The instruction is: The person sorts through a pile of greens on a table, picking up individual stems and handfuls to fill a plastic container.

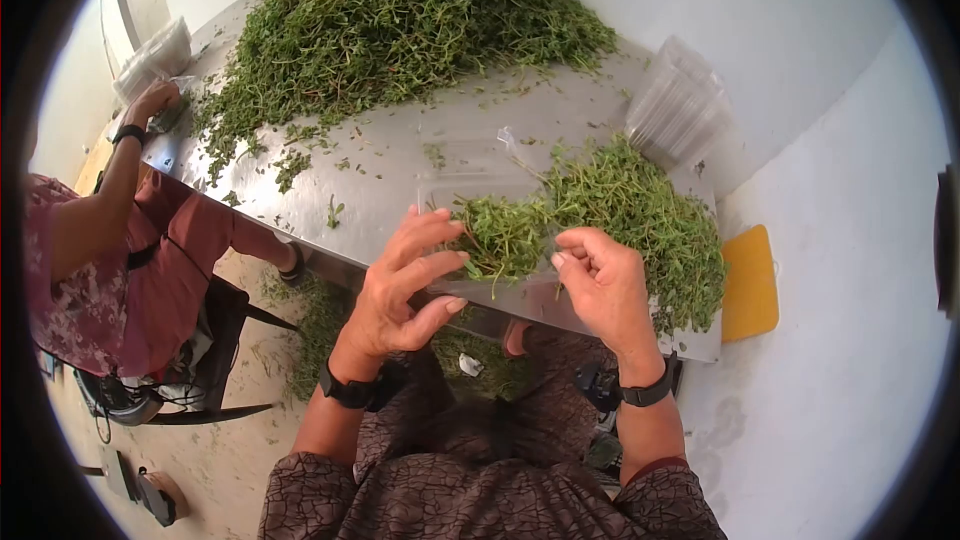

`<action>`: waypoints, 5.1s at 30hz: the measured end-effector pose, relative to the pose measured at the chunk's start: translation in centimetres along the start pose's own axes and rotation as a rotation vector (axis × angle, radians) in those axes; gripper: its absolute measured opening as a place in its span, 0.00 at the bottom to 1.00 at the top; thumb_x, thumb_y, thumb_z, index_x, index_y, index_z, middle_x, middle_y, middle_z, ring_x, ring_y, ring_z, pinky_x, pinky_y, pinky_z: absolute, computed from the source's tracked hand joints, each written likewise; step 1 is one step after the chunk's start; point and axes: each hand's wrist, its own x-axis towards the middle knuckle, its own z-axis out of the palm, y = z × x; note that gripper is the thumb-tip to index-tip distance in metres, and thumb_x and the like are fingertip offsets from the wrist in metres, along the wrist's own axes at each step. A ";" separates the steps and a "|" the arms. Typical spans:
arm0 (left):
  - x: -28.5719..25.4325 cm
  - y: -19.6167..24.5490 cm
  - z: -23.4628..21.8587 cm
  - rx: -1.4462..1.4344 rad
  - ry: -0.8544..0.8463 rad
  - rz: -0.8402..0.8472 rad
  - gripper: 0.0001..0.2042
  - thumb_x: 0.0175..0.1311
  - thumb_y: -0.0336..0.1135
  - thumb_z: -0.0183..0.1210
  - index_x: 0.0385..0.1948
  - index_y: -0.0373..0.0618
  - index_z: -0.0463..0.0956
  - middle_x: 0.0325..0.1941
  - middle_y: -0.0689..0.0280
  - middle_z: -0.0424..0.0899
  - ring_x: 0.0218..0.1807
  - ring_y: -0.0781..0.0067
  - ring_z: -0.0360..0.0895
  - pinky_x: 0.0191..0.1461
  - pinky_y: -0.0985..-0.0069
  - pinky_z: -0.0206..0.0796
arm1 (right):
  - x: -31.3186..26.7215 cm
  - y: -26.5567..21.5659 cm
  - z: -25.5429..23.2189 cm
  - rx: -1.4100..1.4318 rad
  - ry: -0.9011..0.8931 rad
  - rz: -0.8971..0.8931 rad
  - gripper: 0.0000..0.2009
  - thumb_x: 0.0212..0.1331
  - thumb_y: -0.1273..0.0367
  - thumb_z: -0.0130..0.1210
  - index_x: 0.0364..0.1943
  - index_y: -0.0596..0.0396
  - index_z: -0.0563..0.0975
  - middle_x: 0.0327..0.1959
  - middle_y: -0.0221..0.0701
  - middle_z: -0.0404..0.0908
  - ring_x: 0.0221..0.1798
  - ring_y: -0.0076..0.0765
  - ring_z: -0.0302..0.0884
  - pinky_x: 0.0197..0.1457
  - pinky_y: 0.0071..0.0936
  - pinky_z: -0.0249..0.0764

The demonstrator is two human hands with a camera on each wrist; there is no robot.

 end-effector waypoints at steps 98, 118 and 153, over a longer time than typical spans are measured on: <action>1.5 4.4 -3.1 0.393 -0.181 0.060 0.18 0.56 0.42 0.65 0.45 0.43 0.79 0.54 0.58 0.80 0.63 0.52 0.74 0.76 0.43 0.47 | -0.9 -2.4 -2.6 -0.409 -0.125 -0.621 0.16 0.54 0.60 0.65 0.42 0.56 0.82 0.48 0.37 0.83 0.56 0.46 0.77 0.69 0.53 0.61; 2.8 5.6 0.8 0.393 -0.436 0.115 0.23 0.63 0.48 0.60 0.51 0.37 0.77 0.55 0.54 0.80 0.64 0.50 0.72 0.76 0.43 0.46 | -0.8 -3.4 -1.0 -0.544 -0.149 -0.561 0.13 0.59 0.63 0.60 0.39 0.61 0.82 0.45 0.38 0.84 0.62 0.52 0.72 0.72 0.56 0.55; 2.9 5.1 1.3 0.323 -0.441 0.116 0.22 0.70 0.49 0.52 0.47 0.35 0.76 0.52 0.51 0.81 0.63 0.46 0.72 0.75 0.49 0.52 | 2.3 -2.3 0.5 -0.391 -0.244 -0.605 0.14 0.65 0.63 0.53 0.37 0.63 0.81 0.41 0.44 0.84 0.53 0.52 0.79 0.75 0.56 0.53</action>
